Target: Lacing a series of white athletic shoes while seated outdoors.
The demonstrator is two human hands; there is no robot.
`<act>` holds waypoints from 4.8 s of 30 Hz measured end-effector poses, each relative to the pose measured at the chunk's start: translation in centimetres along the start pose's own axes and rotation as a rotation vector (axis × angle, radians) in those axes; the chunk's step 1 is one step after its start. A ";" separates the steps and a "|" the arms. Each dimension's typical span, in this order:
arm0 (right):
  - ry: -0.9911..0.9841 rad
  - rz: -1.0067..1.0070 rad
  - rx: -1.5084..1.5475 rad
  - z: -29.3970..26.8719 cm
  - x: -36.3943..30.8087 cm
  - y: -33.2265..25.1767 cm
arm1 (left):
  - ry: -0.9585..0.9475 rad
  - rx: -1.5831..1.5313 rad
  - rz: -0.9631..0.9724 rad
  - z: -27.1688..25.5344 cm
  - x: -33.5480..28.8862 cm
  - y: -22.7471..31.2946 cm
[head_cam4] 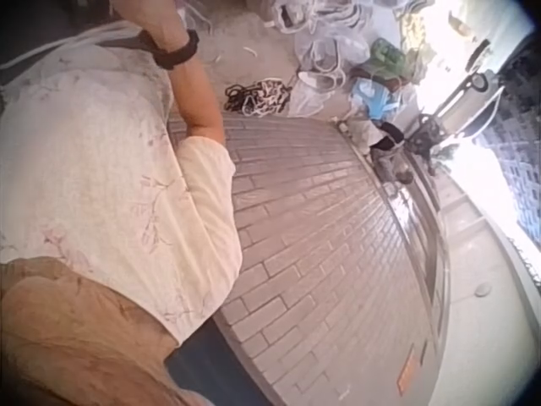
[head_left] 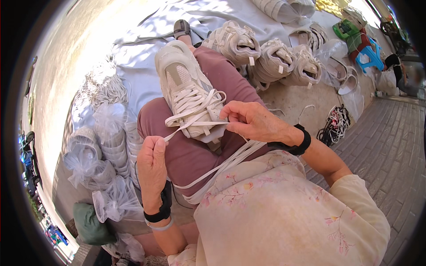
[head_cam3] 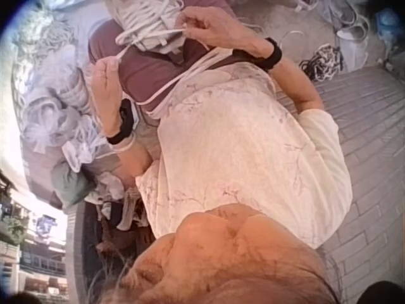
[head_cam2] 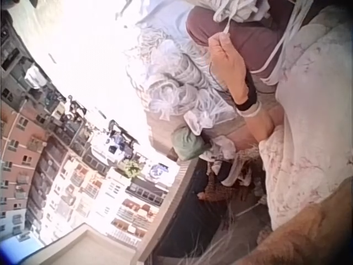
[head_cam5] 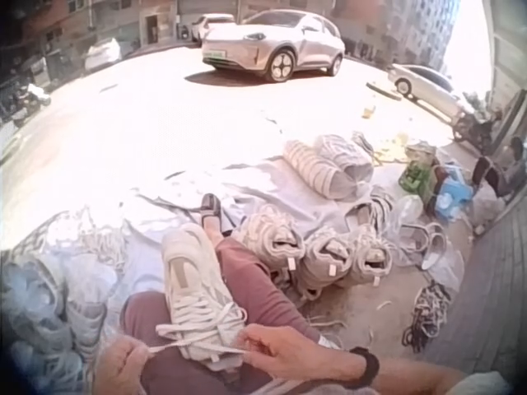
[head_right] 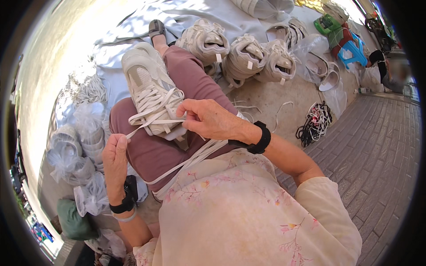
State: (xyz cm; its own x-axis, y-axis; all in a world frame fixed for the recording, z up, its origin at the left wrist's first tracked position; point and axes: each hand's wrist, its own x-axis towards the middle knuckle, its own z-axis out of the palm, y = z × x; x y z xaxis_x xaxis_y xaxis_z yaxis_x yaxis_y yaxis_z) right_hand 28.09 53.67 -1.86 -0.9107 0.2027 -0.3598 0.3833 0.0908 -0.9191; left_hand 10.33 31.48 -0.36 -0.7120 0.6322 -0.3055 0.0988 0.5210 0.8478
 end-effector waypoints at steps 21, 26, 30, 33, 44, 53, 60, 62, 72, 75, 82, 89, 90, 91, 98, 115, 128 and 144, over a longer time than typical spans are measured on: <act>0.126 -0.351 0.291 0.7 0.8 -0.9 | -0.019 0.242 0.265 2.3 0.1 -0.9; -0.040 -0.523 0.395 0.8 0.5 -0.9 | -0.041 0.149 0.103 2.6 0.2 -0.2; -0.148 -0.373 0.245 -0.6 -0.5 -2.2 | -0.058 -0.256 -0.126 3.1 0.5 -0.8; -0.045 -0.459 -0.078 -1.3 -0.1 -1.6 | -0.094 -0.488 -0.183 3.8 0.8 -1.4; 0.201 -0.690 -0.962 -1.7 2.4 1.1 | -0.009 -0.533 -0.147 4.3 1.9 -1.1; 0.330 -0.665 -0.926 -0.8 2.8 1.0 | 0.046 -0.505 -0.104 4.3 1.5 -1.6; 0.247 -0.592 -0.980 -0.5 3.0 0.7 | 0.117 -0.417 -0.061 4.5 1.8 -1.7; 0.243 -0.596 -0.999 -0.4 3.2 0.5 | 0.091 -0.428 -0.067 4.4 1.8 -1.9; 0.196 -0.524 -1.242 1.0 3.6 -2.1 | 0.008 -0.332 -0.106 3.6 2.2 -1.7; 0.167 -0.481 -1.292 1.4 3.8 -2.3 | 0.098 -0.321 -0.081 3.8 2.4 -1.0; 0.332 -0.452 -0.877 0.6 3.3 0.0 | 0.057 -0.339 -0.020 3.6 2.6 -1.3; 0.405 -0.445 -0.625 0.9 2.7 1.4 | 0.023 -0.343 -0.071 3.5 2.6 -1.0; 0.407 -0.454 -0.637 1.0 2.7 1.4 | 0.020 -0.324 -0.086 3.4 2.5 -0.8; 0.409 -0.462 -0.648 1.2 2.8 1.5 | 0.020 -0.322 -0.084 3.4 2.4 -0.7; 0.442 -0.485 -0.587 1.7 3.1 1.4 | 0.082 -0.086 0.015 3.7 2.3 -0.2; 0.506 -0.328 -0.911 3.8 2.1 1.2 | 0.144 0.261 0.207 4.6 2.6 1.1; 0.571 -0.518 -0.809 2.8 1.8 1.5 | 0.072 -0.187 0.047 4.9 2.7 -0.7; 0.187 -0.554 -1.619 4.4 3.9 -2.4 | 0.123 0.252 0.334 5.7 -0.5 0.0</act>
State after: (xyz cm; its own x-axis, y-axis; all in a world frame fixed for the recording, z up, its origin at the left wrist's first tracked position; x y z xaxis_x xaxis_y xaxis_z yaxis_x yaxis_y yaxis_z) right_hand 22.98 49.97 -1.74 -0.9939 -0.0988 0.0496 -0.0864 0.9741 0.2090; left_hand 14.63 34.45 -2.66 -0.6885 0.7244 0.0346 0.4937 0.4331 0.7541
